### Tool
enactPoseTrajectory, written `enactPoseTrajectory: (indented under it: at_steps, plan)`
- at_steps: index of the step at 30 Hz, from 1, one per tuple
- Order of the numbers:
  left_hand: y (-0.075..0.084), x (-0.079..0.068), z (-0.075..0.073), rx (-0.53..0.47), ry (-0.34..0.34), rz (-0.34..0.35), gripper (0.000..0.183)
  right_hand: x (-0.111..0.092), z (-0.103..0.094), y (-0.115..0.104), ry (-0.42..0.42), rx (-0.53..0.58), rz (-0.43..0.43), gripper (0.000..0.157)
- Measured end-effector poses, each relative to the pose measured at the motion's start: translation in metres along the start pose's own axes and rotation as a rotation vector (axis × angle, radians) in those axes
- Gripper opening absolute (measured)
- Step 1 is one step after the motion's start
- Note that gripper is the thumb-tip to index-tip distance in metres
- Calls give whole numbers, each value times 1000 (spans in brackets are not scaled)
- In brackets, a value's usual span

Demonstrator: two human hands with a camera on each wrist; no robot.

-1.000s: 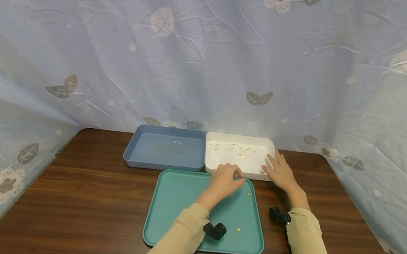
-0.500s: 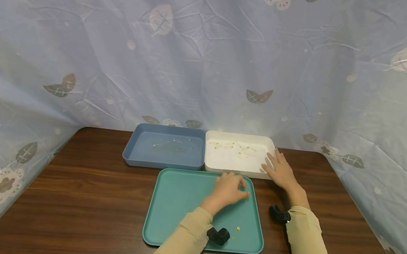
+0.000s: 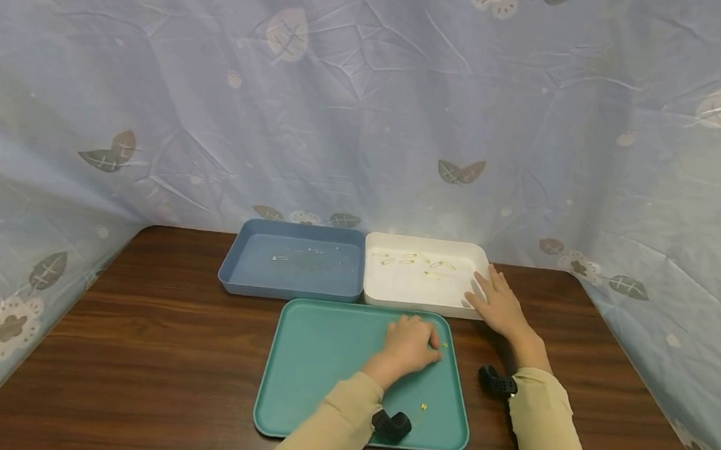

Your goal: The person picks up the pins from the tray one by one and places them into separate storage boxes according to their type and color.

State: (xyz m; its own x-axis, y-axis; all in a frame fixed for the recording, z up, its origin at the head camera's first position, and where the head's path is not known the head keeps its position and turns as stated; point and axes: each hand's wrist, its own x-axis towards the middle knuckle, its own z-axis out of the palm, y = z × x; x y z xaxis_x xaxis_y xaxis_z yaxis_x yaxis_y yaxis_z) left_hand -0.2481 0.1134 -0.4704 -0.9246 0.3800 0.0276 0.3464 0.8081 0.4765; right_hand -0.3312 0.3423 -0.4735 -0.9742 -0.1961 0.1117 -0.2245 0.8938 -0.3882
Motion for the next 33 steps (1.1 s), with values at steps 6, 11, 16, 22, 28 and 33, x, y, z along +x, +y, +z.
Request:
enactPoseTrajectory:
  at_steps: [6, 11, 16, 22, 28, 33]
  plan:
    - [-1, -1, -1, -9, 0, 7, 18, -1, 2, 2, 4, -3, 1, 65]
    - [-2, -1, -3, -5, 1, 10, 22, -2, 4, 3, -4, 3, 6, 66]
    - [-3, -2, -4, -3, 6, 16, 26, -2, 5, 4, -14, 0, 5, 67]
    - [-3, 0, -8, 15, 0, 7, 25, -1, 5, 6, -10, -11, 1, 66]
    - [-4, 4, -15, 1, 15, 9, 23, 1, 3, 6, -11, -24, -1, 66]
    - [-6, 6, -22, 1, 53, 30, 19, 3, 3, 7, -7, -17, 2, 66]
